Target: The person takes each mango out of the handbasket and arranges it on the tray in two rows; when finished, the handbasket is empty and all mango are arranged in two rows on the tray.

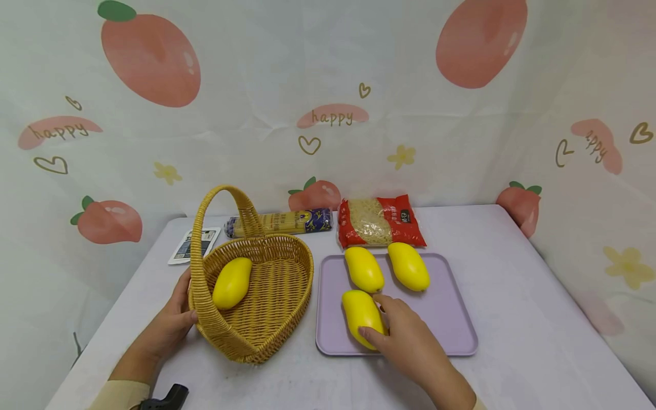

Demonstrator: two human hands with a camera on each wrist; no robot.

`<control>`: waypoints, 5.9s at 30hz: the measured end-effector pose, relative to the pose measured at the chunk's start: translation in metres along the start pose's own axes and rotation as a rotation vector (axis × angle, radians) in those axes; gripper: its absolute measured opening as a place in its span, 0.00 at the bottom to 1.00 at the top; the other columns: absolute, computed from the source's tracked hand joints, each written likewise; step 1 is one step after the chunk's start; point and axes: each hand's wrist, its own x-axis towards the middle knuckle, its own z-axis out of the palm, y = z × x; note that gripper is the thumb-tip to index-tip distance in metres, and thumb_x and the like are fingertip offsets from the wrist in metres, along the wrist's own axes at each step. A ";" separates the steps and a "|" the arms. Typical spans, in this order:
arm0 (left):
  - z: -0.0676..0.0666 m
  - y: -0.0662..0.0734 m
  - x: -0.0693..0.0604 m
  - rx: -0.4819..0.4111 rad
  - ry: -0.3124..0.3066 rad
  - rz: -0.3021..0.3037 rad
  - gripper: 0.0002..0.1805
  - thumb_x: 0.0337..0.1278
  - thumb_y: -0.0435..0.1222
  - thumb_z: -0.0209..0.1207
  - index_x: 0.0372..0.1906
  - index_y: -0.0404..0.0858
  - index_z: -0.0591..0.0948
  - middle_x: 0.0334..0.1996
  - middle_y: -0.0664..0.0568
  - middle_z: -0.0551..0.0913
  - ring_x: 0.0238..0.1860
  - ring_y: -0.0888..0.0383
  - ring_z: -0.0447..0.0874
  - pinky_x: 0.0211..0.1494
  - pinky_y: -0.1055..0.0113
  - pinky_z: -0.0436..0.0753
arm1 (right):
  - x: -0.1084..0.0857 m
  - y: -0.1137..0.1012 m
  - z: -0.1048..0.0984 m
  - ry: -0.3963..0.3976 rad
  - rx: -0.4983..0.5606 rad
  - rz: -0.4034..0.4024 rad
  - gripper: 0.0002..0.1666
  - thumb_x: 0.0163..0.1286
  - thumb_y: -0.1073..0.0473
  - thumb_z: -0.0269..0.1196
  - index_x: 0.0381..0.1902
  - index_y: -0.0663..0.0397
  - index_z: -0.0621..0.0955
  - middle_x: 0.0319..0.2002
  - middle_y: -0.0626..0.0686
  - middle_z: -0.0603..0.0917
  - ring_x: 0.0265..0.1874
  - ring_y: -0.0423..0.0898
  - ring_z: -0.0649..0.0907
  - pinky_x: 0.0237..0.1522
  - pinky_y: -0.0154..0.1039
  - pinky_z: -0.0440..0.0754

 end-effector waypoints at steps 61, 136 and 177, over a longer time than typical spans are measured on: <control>-0.001 -0.001 0.000 0.003 0.003 -0.008 0.60 0.68 0.41 0.73 0.90 0.63 0.43 0.88 0.47 0.41 0.80 0.56 0.55 0.70 0.76 0.64 | 0.014 -0.044 -0.021 -0.211 0.884 -0.668 0.42 0.90 0.36 0.29 0.85 0.54 0.63 0.75 0.69 0.71 0.70 0.67 0.75 0.65 0.57 0.79; -0.001 -0.001 0.000 -0.006 -0.033 0.046 0.59 0.69 0.46 0.73 0.90 0.63 0.44 0.88 0.43 0.41 0.77 0.58 0.60 0.71 0.74 0.66 | 0.127 -0.175 0.134 -0.388 0.306 -0.297 0.42 0.72 0.58 0.72 0.80 0.54 0.72 0.68 0.49 0.78 0.55 0.42 0.77 0.60 0.39 0.75; -0.002 -0.002 -0.001 0.005 -0.016 0.028 0.60 0.70 0.44 0.73 0.91 0.61 0.42 0.88 0.43 0.37 0.80 0.57 0.55 0.71 0.74 0.66 | 0.116 -0.176 0.132 -0.320 0.108 -0.400 0.34 0.71 0.64 0.73 0.74 0.56 0.79 0.58 0.47 0.84 0.47 0.41 0.79 0.50 0.36 0.79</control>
